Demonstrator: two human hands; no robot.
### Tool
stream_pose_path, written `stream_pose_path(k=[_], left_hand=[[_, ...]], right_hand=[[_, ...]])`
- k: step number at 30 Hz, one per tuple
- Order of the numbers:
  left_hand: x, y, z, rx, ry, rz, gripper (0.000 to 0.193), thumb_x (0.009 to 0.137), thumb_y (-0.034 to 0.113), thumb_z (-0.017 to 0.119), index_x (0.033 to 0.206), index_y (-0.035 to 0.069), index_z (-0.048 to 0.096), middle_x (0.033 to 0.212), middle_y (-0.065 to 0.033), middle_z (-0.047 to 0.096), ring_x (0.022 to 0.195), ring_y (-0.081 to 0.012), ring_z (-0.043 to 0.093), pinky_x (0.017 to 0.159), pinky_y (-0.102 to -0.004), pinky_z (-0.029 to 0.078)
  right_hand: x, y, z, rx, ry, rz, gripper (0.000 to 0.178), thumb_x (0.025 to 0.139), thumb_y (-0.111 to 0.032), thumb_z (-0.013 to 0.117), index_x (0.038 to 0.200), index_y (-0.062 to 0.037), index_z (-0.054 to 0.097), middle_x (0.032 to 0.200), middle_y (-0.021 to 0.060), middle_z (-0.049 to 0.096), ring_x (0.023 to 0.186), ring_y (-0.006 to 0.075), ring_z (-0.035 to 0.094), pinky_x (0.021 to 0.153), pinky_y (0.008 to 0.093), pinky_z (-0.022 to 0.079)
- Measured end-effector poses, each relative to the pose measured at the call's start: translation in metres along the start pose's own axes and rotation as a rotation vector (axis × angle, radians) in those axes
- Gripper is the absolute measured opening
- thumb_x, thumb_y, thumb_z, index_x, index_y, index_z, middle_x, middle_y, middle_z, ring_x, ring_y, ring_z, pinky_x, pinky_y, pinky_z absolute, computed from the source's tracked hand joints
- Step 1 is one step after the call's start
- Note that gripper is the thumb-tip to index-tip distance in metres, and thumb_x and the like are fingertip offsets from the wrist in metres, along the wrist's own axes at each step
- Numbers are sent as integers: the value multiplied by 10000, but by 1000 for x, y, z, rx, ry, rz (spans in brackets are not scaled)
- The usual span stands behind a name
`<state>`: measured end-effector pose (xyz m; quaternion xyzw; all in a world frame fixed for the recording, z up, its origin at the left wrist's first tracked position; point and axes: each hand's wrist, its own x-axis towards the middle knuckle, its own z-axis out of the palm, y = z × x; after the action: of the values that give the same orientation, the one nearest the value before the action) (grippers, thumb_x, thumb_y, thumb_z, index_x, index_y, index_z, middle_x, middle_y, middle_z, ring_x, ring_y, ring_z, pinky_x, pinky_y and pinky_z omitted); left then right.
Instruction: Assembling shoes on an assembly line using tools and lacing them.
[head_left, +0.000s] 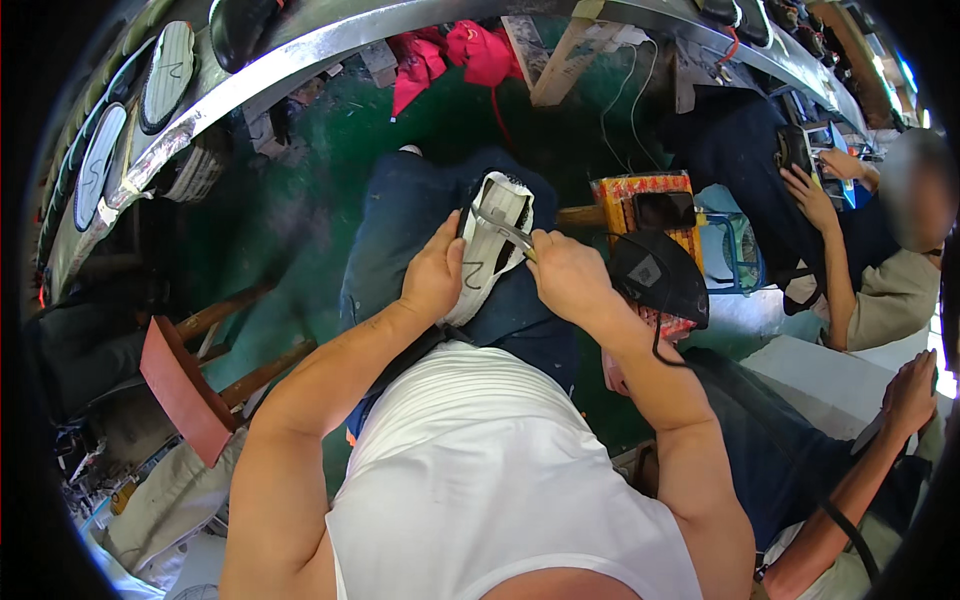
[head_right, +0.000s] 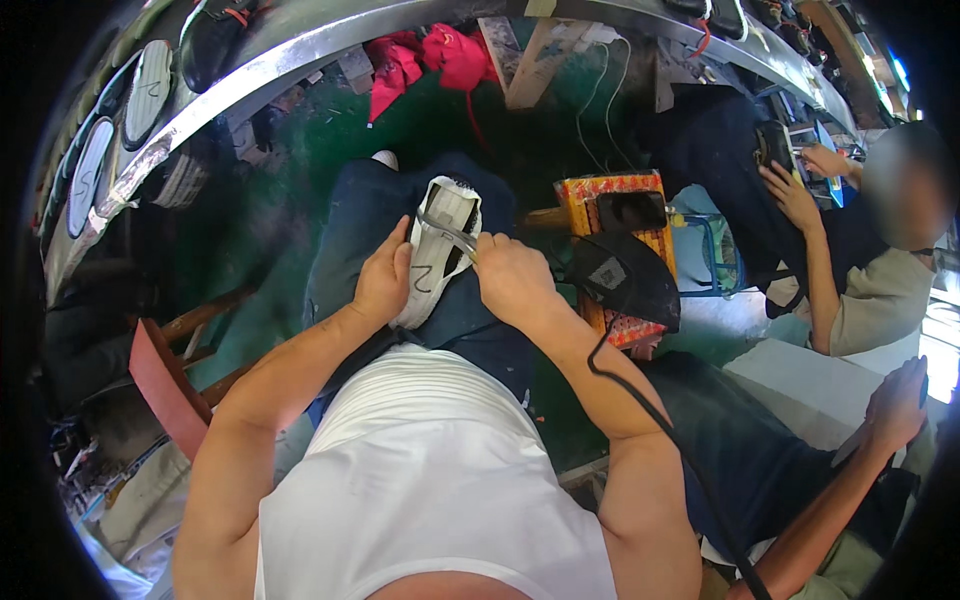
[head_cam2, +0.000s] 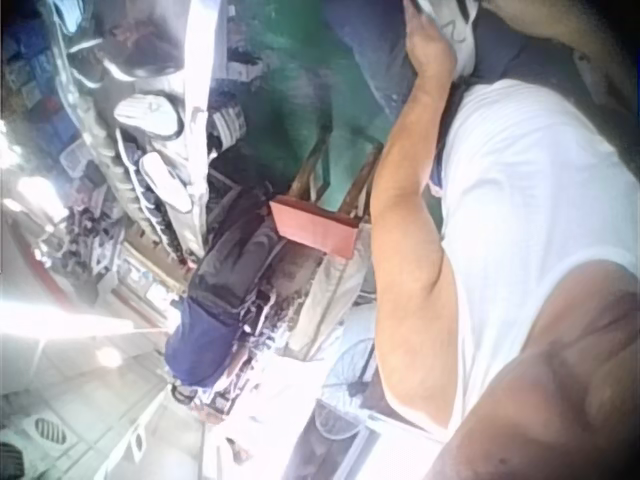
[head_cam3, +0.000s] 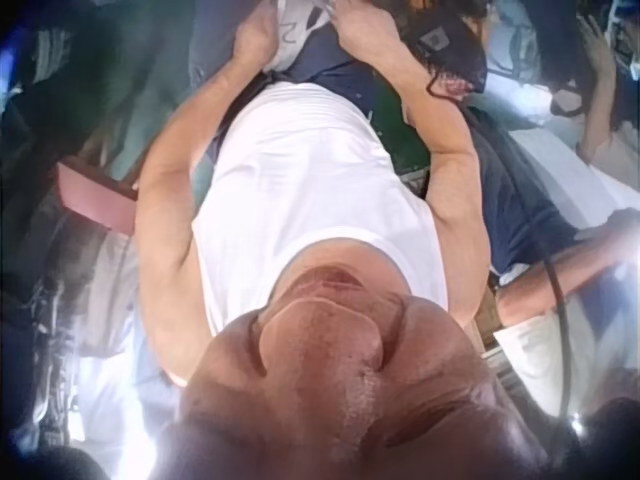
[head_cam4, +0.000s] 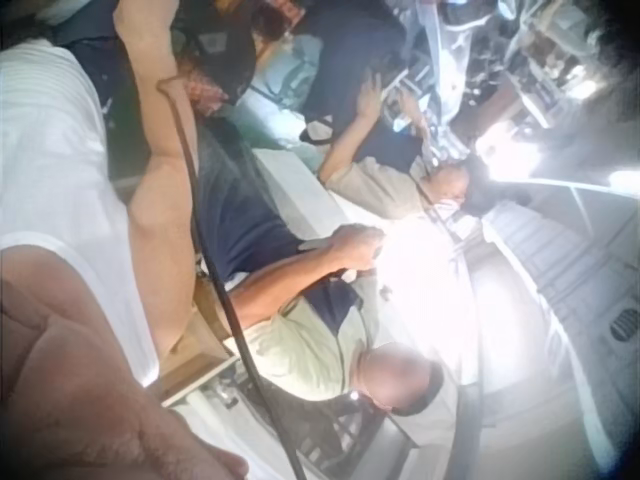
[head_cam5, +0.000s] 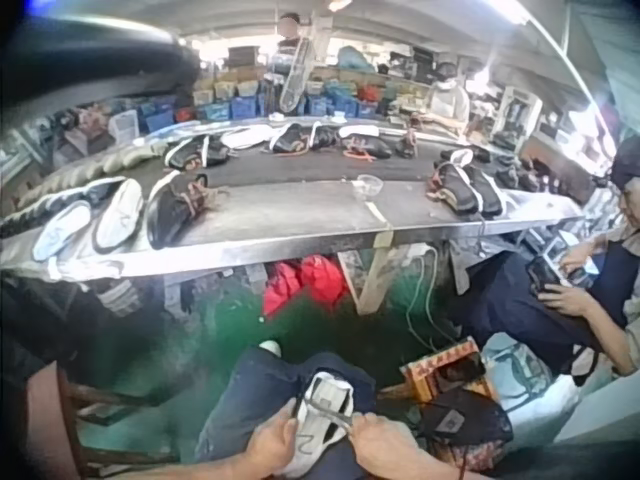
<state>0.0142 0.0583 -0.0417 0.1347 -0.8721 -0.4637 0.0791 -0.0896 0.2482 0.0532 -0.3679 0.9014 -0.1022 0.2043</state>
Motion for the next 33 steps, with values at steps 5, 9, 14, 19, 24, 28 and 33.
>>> stream_pose_path(k=[5, 9, 14, 19, 24, 28, 33], left_hand=[[9, 10, -13, 209, -158, 154, 542, 999, 237, 481, 1516, 185, 330, 1491, -228, 392, 971, -440, 652, 825, -463, 552], [13, 24, -22, 358, -345, 102, 597, 996, 286, 495, 1544, 254, 260, 1463, -260, 405, 831, -453, 674, 744, -482, 570], [22, 43, -29, 447, -494, 11, 646, 992, 362, 498, 1559, 264, 204, 1432, -324, 411, 895, -470, 667, 787, -476, 562], [33, 64, -43, 603, -673, -52, 698, 976, 453, 513, 1565, 268, 187, 1409, -355, 414, 937, -482, 657, 837, -485, 546], [-13, -7, -17, 14, -141, 131, 751, 978, 386, 535, 1555, 69, 174, 1452, -315, 411, 1247, -397, 550, 1058, -406, 421], [-36, -5, -15, -425, -270, -308, 909, 858, 202, 720, 1546, 15, 156, 1348, -265, 537, 1245, -340, 550, 1070, -349, 400], [-9, 24, -49, -273, -498, -270, 1064, 727, 80, 801, 1560, 66, 140, 1342, -220, 540, 1234, -279, 537, 1064, -328, 398]], right_hand=[[-5, 18, 43, 263, 127, 85, 164, 877, -142, 603, 962, -8, 564, 938, 235, 649, 833, 437, 634, 749, 518, 509], [-5, 42, -2, 541, -323, 196, 221, 925, -207, 594, 977, 7, 578, 890, 255, 649, 861, 448, 634, 765, 485, 505], [13, 21, 2, 665, 198, 77, 333, 984, -291, 528, 1012, 36, 584, 870, 272, 652, 845, 465, 628, 744, 486, 500], [26, 15, -1, 413, 43, -5, 417, 998, -353, 484, 953, 49, 585, 835, 270, 661, 813, 465, 635, 739, 528, 491], [15, 15, 12, 328, 16, 64, 407, 1000, -362, 482, 924, 28, 574, 820, 264, 653, 820, 464, 629, 737, 523, 489], [-13, -3, 24, 621, 203, -40, 387, 1001, -359, 480, 968, 14, 581, 839, 270, 646, 874, 468, 619, 754, 517, 488], [-14, 4, 22, 505, -178, 91, 397, 1007, -353, 484, 969, 26, 599, 817, 234, 654, 811, 425, 641, 729, 474, 504]])
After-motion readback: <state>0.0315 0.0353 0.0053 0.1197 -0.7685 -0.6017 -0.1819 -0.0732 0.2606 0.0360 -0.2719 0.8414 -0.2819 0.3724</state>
